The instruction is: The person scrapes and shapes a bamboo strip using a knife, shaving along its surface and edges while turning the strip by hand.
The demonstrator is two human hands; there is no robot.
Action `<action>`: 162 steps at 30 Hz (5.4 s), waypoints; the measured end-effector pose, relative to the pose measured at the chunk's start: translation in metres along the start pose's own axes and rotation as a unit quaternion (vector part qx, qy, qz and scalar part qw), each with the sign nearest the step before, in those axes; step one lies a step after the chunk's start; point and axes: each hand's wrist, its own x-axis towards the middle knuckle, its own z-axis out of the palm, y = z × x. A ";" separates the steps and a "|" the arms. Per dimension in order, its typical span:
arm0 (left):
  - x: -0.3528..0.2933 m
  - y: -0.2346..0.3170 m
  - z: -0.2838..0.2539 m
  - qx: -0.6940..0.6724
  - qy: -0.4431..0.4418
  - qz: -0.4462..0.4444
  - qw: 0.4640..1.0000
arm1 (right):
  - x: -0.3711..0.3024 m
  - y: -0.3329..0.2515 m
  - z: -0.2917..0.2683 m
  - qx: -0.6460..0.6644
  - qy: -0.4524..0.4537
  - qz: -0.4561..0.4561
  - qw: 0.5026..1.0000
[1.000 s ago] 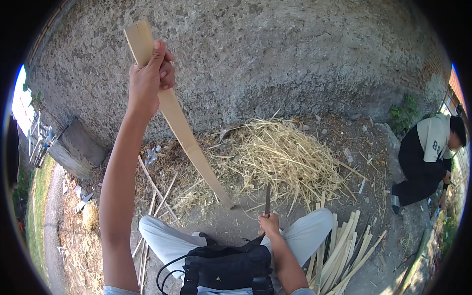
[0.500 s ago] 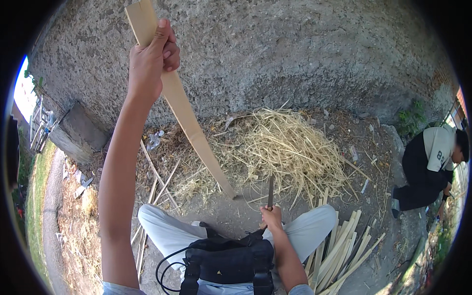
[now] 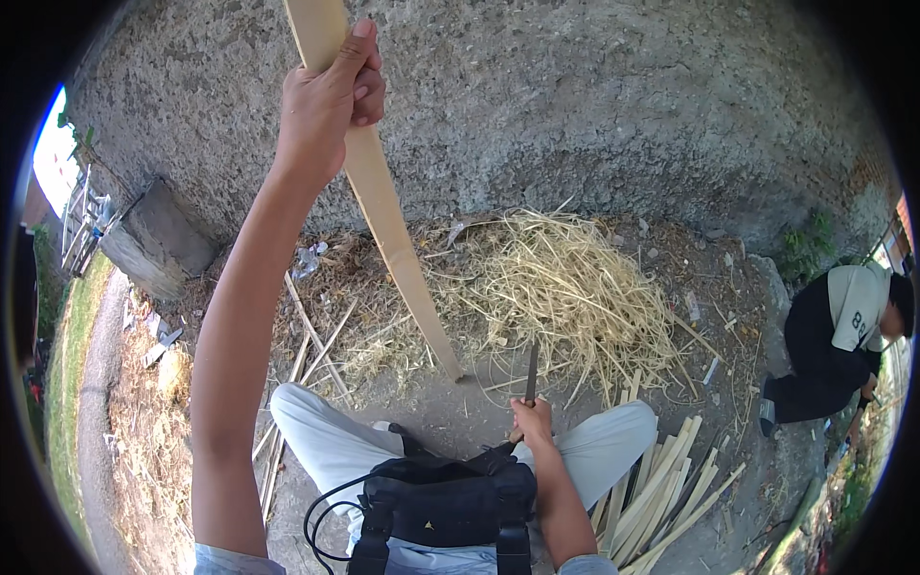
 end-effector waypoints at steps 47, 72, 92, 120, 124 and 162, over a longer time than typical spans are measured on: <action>0.012 -0.006 0.005 0.041 0.131 0.003 0.991 | -0.086 -0.170 0.144 -0.235 -0.092 -0.286 0.924; 0.014 -0.011 -0.017 0.061 0.188 0.028 0.980 | -0.093 -0.192 0.156 -0.275 -0.104 -0.311 0.904; 0.013 -0.008 -0.028 0.078 0.190 0.013 0.979 | -0.090 -0.215 0.152 -0.206 -0.167 -0.334 0.905; 0.031 -0.024 -0.058 0.048 0.198 0.038 0.978 | -0.046 -0.154 0.139 -0.298 -0.167 -0.235 0.910; 0.033 -0.024 -0.056 0.046 0.176 0.043 0.982 | -0.066 -0.175 0.148 -0.219 -0.174 -0.355 0.892; 0.000 -0.003 0.014 -0.002 0.076 0.053 0.996 | 0.046 0.040 0.085 -0.482 -0.081 -0.179 0.854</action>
